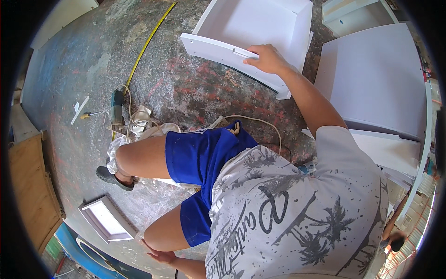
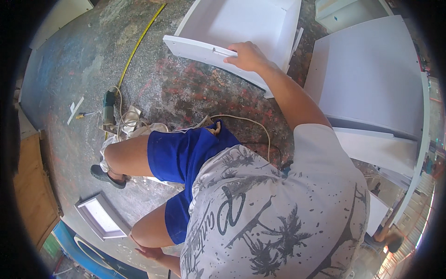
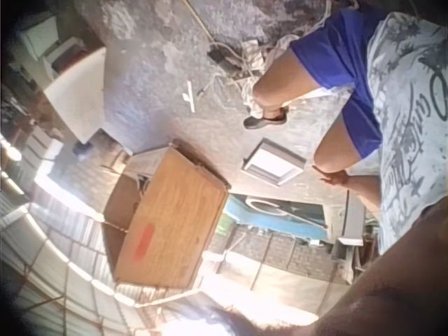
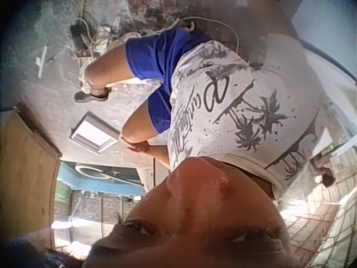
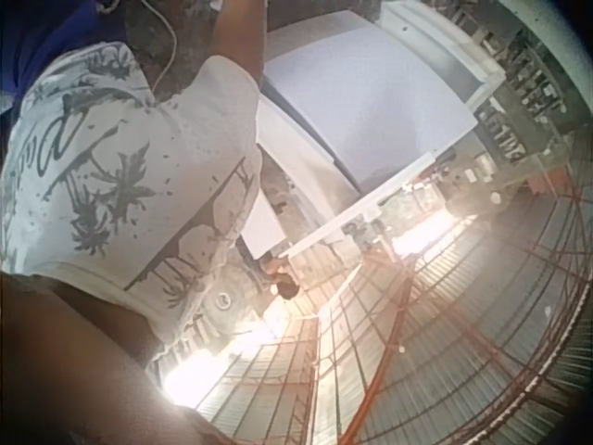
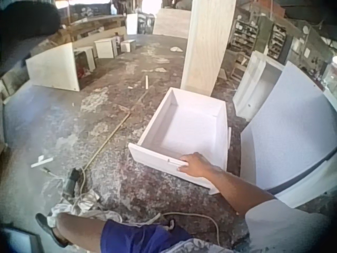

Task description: The person uses a handheld router to cut a groove into a white wooden panel, then moves the router along a pre-marked line before setting the tool aside to pick up and inspect a white wooden drawer.

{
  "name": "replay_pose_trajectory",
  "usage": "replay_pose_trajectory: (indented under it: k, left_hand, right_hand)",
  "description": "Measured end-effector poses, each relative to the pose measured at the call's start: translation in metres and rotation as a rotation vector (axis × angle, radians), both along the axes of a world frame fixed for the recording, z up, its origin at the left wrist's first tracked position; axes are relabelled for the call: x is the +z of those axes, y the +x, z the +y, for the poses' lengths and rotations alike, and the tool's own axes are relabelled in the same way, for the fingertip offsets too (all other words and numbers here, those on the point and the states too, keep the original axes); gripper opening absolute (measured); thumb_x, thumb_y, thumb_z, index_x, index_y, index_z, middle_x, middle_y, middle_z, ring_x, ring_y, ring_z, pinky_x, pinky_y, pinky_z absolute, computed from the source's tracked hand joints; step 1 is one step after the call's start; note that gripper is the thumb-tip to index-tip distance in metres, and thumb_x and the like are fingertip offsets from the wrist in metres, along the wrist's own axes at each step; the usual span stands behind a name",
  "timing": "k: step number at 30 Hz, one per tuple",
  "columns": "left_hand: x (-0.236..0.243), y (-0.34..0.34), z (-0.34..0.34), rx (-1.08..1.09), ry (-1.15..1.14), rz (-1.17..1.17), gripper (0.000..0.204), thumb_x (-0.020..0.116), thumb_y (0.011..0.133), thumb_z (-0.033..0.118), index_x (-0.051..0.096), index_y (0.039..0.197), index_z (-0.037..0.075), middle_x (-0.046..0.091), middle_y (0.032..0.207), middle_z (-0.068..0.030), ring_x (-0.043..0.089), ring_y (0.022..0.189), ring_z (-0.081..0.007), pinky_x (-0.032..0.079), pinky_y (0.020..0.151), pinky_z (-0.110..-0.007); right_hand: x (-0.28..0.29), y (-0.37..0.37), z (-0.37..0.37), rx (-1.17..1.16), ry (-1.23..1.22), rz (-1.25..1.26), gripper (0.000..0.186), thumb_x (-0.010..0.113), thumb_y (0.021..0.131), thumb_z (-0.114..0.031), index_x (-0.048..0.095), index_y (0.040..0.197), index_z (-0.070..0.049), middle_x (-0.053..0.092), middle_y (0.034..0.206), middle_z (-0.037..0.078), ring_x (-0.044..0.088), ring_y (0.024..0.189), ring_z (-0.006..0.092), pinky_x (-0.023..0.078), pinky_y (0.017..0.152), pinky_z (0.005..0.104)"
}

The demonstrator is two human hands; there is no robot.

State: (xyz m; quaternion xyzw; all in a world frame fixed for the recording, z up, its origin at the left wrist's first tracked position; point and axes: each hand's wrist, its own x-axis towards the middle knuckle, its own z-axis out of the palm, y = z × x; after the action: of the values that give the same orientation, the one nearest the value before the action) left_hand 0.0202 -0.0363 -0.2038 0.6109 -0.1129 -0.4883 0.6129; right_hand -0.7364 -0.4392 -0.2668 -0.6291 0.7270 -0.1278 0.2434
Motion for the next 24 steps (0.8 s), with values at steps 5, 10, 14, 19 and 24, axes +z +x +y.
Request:
replay_pose_trajectory:
  k: [5, 10, 14, 19, 24]
  left_hand:
    - [-0.004, -0.001, 0.003, 0.053, -0.011, 0.046, 0.079, 0.029, 0.105, 0.064, 0.020, 0.168, 0.017, 0.025, 0.171, -0.0148, 0.027, 0.155, -0.0387, 0.020, 0.126, -0.055]
    - [-0.013, 0.010, 0.010, 0.031, -0.116, 0.093, 0.079, 0.031, 0.105, 0.064, 0.024, 0.167, 0.016, 0.026, 0.171, -0.0144, 0.025, 0.156, -0.0361, 0.014, 0.128, -0.053]
    - [-0.014, 0.004, 0.006, 0.051, -0.082, 0.049, 0.078, 0.028, 0.106, 0.062, 0.024, 0.166, 0.013, 0.026, 0.170, -0.0151, 0.026, 0.156, -0.0370, 0.018, 0.127, -0.053]
    - [-0.033, 0.039, 0.036, 0.111, -0.037, 0.107, 0.077, 0.030, 0.106, 0.063, 0.031, 0.164, 0.013, 0.029, 0.169, -0.0149, 0.027, 0.155, -0.0370, 0.019, 0.127, -0.054]
    - [-0.034, 0.034, 0.036, 0.090, -0.070, 0.156, 0.078, 0.033, 0.106, 0.063, 0.023, 0.167, 0.015, 0.029, 0.170, -0.0123, 0.028, 0.155, -0.0334, 0.018, 0.127, -0.052]
  right_hand:
    - [0.003, 0.016, 0.013, -0.105, 0.048, 0.166, 0.037, 0.071, 0.096, -0.034, 0.072, 0.127, -0.012, 0.075, 0.106, 0.020, 0.071, 0.102, 0.0401, 0.055, 0.093, 0.0502]
    - [-0.004, 0.017, 0.011, -0.118, 0.020, 0.166, 0.036, 0.070, 0.097, -0.032, 0.071, 0.128, -0.013, 0.074, 0.105, 0.021, 0.071, 0.102, 0.0403, 0.055, 0.092, 0.0503]
    - [-0.002, 0.020, 0.017, -0.118, 0.050, 0.170, 0.036, 0.070, 0.097, -0.031, 0.072, 0.127, -0.013, 0.074, 0.105, 0.022, 0.071, 0.101, 0.0404, 0.055, 0.092, 0.0503]
    - [-0.002, 0.051, 0.044, -0.118, -0.031, 0.139, 0.038, 0.069, 0.096, -0.024, 0.067, 0.131, -0.012, 0.074, 0.106, 0.021, 0.071, 0.098, 0.0410, 0.056, 0.090, 0.0504]
    - [-0.009, 0.061, 0.060, -0.184, -0.462, 0.207, 0.044, 0.069, 0.092, -0.013, 0.060, 0.135, -0.010, 0.071, 0.108, 0.020, 0.070, 0.100, 0.0393, 0.055, 0.089, 0.0499]
